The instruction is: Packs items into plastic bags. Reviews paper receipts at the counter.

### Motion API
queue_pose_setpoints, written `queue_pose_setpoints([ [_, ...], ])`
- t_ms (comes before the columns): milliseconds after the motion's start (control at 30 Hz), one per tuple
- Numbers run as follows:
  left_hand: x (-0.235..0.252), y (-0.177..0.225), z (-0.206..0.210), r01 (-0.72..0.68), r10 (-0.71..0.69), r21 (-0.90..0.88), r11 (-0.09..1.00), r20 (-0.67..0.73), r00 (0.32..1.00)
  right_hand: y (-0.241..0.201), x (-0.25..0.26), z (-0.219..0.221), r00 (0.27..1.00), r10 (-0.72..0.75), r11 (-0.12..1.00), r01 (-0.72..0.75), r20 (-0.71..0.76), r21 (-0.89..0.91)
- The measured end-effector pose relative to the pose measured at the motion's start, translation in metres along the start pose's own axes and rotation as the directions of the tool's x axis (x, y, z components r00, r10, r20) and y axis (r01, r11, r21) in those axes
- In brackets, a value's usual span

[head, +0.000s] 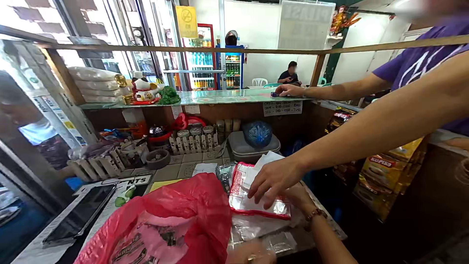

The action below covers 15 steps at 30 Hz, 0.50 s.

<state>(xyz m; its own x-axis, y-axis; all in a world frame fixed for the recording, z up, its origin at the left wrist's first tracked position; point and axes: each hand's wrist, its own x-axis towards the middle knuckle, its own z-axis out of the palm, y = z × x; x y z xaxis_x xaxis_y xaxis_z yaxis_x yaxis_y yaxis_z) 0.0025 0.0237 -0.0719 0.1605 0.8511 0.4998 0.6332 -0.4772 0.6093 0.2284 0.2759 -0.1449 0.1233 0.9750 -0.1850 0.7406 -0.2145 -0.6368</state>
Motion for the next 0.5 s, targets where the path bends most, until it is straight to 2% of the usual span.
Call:
queue_pose_setpoints([
  [67, 0.021, -0.039, 0.045, 0.041, -0.073, 0.22, 0.975, 0.135, 0.988, 0.002, 0.002, -0.005, 0.985, -0.133, 0.989, 0.125, 0.108, 0.079],
  [133, 0.038, -0.066, 0.079, 0.104, -0.188, 0.391, 0.915, 0.181, 0.965, -0.001, 0.0, -0.016, 0.945, -0.226, 0.973, 0.206, 0.237, 0.108],
  [233, 0.046, -0.07, 0.096, 0.179, -0.283, 0.44, 0.88, 0.183, 0.942, -0.01, -0.006, -0.016, 0.982, 0.025, 0.989, -0.052, 0.186, 0.14],
  [267, 0.047, -0.069, 0.096, 0.179, -0.271, 0.449, 0.875, 0.148, 0.951, -0.012, -0.009, -0.014, 0.983, 0.069, 0.983, -0.096, 0.169, 0.156],
  [367, 0.067, -0.074, 0.095, 0.197, -0.221, 0.444, 0.874, 0.004, 0.975, -0.012, -0.01, -0.008, 0.989, 0.045, 0.937, -0.091, 0.143, 0.337],
  [400, 0.075, -0.078, 0.093, 0.206, -0.234, 0.436, 0.876, 0.01, 0.972, -0.014, -0.012, -0.005, 0.989, 0.042, 0.906, -0.097, 0.14, 0.412],
  [500, 0.09, -0.091, 0.085, 0.143, -0.228, 0.427, 0.893, 0.154, 0.961, -0.02, -0.021, -0.002, 0.988, 0.039, 0.839, -0.113, 0.149, 0.532],
])
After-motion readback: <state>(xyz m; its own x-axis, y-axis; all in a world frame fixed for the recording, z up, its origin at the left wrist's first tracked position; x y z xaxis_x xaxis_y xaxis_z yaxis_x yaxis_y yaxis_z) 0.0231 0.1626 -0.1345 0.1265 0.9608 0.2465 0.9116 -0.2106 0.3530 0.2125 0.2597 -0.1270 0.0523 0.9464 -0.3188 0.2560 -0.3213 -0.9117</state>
